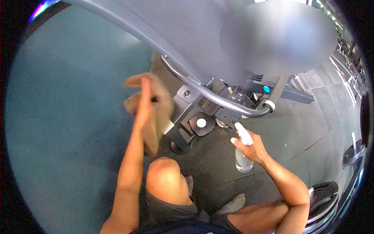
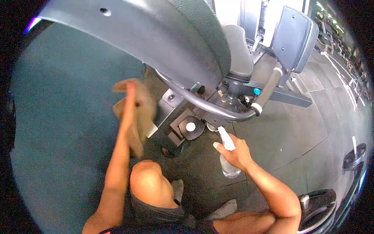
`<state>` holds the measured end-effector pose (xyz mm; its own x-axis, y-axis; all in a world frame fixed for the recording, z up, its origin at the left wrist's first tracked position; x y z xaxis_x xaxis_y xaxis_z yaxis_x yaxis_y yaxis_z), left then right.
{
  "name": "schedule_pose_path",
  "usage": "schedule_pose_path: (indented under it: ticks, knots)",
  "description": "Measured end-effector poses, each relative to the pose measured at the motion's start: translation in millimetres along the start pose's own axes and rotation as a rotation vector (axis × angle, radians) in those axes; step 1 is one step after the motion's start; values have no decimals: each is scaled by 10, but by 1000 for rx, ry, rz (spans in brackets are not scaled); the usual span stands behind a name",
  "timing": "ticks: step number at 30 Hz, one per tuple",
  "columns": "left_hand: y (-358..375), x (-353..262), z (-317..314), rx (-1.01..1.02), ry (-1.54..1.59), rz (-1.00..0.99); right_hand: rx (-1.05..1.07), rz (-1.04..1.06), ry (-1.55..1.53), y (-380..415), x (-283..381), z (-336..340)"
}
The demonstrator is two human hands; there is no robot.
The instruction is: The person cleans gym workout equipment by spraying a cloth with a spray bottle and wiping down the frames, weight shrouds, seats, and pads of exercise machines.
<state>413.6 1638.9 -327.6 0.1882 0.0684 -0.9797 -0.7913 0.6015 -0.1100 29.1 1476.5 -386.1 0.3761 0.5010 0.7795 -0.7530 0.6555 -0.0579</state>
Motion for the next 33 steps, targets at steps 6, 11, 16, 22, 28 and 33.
schedule_pose_path:
  ticks: [6, 11, 16, 22, 28, 33]
  knots:
    - [-20, 216, -1169, 513, -1073, -181, 29, -80, 23, 37, -114, -31]
    - [-221, 282, -1112, 546, -899, -127, 5, 15, 46, -35, -124, -83]
    - [-461, 540, -903, 652, -599, -98, 49, -18, 3, -41, 42, -81]
    - [-631, 482, -947, 405, -580, -198, -16, 26, 3, 26, -39, 9]
    - [-233, 318, -1344, 215, -927, -291, 9, -6, 17, -4, -55, -5]
    - [-75, 96, -1245, 284, -971, -296, 38, -23, -7, 18, -26, -133]
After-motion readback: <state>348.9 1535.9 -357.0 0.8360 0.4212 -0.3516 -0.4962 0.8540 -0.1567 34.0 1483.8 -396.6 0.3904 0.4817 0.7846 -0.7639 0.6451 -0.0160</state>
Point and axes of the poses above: each hand's wrist, its own y-axis away from the middle knuckle, its own z-axis out of the back of the hand, x = y × z, the point moved 9 cm from there along -y, towards the middle knuckle, and after that the axes turned 3 degrees about z, right-handed, at the moved point
